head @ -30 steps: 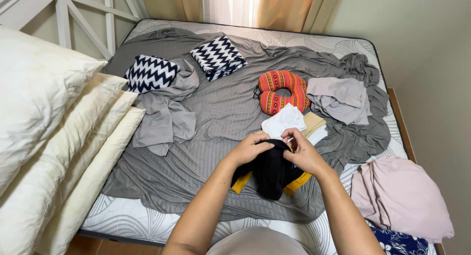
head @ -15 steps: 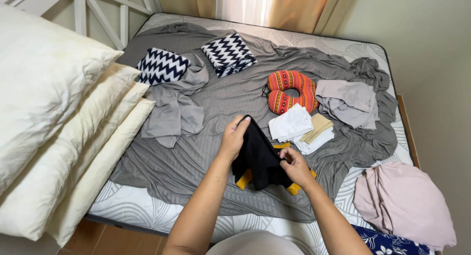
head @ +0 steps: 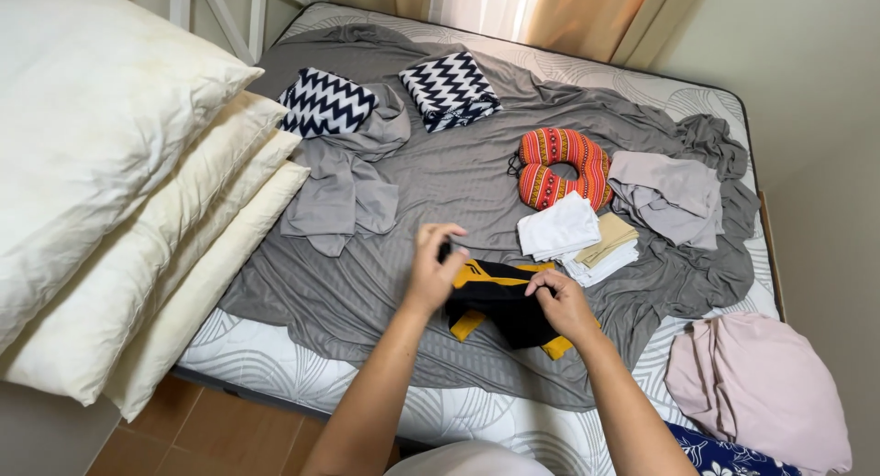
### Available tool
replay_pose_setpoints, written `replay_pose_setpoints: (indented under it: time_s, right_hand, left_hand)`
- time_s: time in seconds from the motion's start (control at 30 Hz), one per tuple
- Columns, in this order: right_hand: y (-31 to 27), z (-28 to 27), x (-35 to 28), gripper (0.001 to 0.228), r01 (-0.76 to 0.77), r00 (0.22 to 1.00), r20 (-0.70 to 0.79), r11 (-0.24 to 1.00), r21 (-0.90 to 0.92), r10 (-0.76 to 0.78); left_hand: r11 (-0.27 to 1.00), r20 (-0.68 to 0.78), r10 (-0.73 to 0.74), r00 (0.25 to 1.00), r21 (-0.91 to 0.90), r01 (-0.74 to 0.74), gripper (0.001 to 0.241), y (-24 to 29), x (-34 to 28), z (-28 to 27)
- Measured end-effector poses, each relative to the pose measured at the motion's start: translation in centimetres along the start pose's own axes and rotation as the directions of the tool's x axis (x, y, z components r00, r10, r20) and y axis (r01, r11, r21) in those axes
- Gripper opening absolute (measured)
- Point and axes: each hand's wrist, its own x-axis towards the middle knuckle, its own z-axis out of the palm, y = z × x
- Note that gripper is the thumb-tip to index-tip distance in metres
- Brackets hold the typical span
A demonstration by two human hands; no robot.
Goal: The person folds various pieces of clothing on a bed, including a grey shirt, a pink shirt with a cartoon character, a blue floral shirt, and a yellow and black shirt. The person places the folded clothes into a pile on the bed.
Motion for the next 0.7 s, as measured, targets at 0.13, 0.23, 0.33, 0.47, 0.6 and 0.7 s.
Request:
replay_pose_setpoints:
  time_s: [0.13,0.23,0.33,0.47,0.6,0.7]
  right_hand:
    - [-3.1,0.8,0.7,0.012,0.011,0.998,0.067,1.000,-0.011,-0.010]
    - [-5.1,1.1,0.8,0.010,0.004,0.998,0.067,1.000,0.000,-0.004]
    - [-5.4,0.5,0.4,0.014,0.085,0.996,0.005,0.996,0.024,-0.085]
    - [-3.5,0.1,-1.3,0.018,0.002,0.998,-0.069,1.000,0.002,-0.002]
    - [-1.9,0.6,-3.3,0.019,-0.095,0.982,-0.170,0.993,-0.071,0.082]
    - [0.2,1.0,-3.5,0.023,-0.054,0.970,-0.240,0.995,-0.082,0.033]
  left_hand:
    - [0.979,0.179,0.025,0.984,0.195,-0.060,0.037,2.6,-1.3,2.3]
    - [0.966,0.449,-0.107,0.887,0.258,-0.014,0.052,0.8,-2.6,4.3]
    - [0.915,0.457,-0.198,0.867,0.403,-0.003,0.034,-2.5,-3.5,5.6]
    - [0.962,0.363,-0.199,0.910,0.251,0.110,0.024,-2.1,-3.0,6.0]
    - [0.968,0.258,-0.236,0.937,0.146,0.204,0.019,-1.1,-1.9,6.4]
    - [0.948,0.277,-0.317,0.907,0.131,0.291,0.020,-0.5,-1.5,6.5]
